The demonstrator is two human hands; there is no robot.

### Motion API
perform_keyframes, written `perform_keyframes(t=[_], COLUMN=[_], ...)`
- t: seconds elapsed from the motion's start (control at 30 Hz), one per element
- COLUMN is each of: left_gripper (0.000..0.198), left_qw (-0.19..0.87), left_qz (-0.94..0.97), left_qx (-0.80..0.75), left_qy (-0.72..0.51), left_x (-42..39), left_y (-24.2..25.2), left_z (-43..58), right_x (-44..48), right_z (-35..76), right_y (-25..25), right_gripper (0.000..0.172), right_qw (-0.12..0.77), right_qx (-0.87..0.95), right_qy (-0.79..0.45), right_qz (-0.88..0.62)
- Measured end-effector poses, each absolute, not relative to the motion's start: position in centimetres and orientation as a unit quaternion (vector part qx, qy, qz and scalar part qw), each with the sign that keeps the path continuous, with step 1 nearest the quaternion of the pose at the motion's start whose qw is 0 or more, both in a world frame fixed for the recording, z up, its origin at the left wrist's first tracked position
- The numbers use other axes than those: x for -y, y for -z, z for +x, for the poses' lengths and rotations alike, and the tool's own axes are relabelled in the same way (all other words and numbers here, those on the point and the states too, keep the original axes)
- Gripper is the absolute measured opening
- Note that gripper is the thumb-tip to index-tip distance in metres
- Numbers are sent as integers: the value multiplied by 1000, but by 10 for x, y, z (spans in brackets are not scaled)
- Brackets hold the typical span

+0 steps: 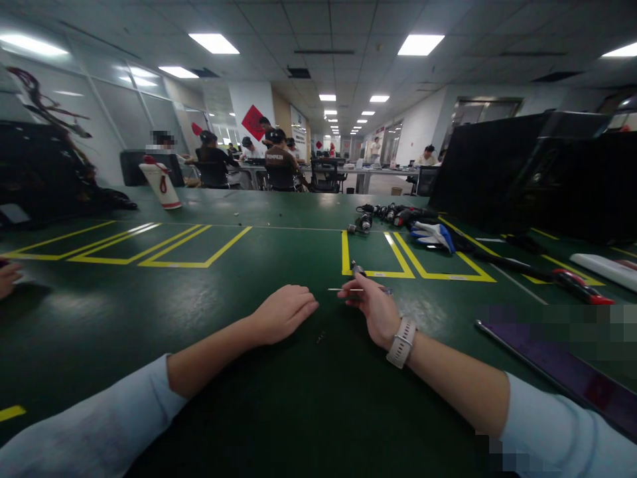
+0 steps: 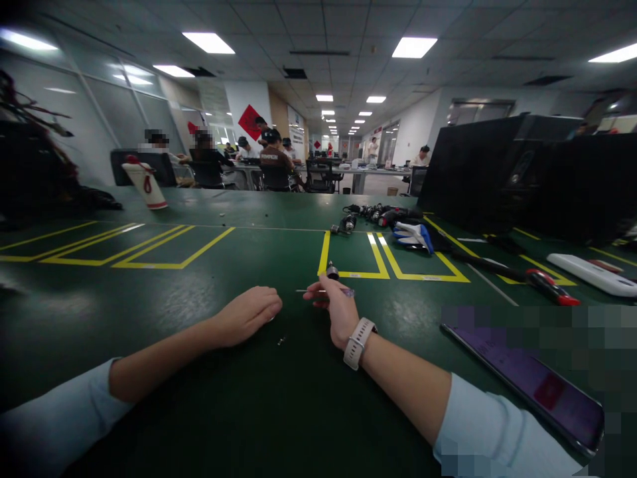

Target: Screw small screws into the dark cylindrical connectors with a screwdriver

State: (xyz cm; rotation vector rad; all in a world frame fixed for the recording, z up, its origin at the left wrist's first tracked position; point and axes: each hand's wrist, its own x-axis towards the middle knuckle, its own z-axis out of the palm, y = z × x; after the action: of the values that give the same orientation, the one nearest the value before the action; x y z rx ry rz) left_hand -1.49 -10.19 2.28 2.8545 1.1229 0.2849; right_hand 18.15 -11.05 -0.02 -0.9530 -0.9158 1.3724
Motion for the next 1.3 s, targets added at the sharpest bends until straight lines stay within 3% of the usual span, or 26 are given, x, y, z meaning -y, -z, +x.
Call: perform_keyframes(t=[0.13, 0.23, 0.7, 1.3], left_gripper=[31, 20, 24, 21], left_qw=[142, 168, 160, 139], left_qz=[913, 913, 923, 930], left_qx=[-358, -346, -328, -323], left_qy=[-135, -132, -118, -110], left_x=[96, 96, 97, 98], left_y=[-20, -20, -21, -25], left_z=[-24, -27, -24, -24], right_x=[117, 121, 125, 126], right_z=[180, 178, 175, 175], right_y=[-3, -4, -6, -10], right_gripper=[33, 36, 37, 34], right_qw=[514, 476, 414, 405], right_qx=[488, 532, 621, 659], right_qy=[-584, -580, -485, -437], right_qz=[-395, -393, -455, -459])
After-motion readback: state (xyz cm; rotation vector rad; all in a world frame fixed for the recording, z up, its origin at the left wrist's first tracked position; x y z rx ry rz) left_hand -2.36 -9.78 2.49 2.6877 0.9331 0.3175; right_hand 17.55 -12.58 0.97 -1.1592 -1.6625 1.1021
